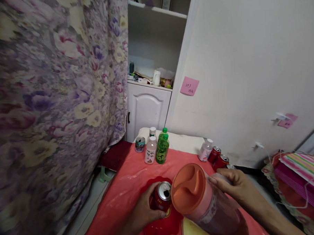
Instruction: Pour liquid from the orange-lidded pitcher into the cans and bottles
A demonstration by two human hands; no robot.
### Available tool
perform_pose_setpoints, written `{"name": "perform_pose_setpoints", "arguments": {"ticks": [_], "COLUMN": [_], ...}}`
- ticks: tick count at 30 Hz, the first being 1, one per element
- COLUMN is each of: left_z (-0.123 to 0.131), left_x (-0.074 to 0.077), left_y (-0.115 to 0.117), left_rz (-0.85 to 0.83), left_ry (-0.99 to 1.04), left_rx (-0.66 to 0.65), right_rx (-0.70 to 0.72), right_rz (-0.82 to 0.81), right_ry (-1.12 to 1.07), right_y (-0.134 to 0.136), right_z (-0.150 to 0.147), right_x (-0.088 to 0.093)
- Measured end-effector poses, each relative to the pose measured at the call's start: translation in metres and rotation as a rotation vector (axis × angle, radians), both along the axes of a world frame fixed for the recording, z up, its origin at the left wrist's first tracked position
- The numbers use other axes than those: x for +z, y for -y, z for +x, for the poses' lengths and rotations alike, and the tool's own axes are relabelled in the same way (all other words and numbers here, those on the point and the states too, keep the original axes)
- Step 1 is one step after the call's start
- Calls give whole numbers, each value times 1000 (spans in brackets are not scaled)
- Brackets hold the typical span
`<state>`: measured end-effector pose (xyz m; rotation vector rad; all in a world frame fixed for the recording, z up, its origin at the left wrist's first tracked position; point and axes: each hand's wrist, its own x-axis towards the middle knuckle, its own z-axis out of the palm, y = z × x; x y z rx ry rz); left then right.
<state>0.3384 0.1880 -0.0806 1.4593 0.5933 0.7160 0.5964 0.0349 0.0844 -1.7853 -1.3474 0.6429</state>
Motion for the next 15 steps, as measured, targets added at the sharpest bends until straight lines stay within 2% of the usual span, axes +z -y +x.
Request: {"name": "perform_pose_setpoints", "arguments": {"ticks": [15], "left_z": [-1], "left_x": [3], "left_y": [-2], "left_rz": [36], "left_ry": [-40], "left_rx": [-9], "right_rx": [17], "right_rz": [-2], "right_ry": [16], "right_y": [0], "right_z": [-3], "right_x": [4]}}
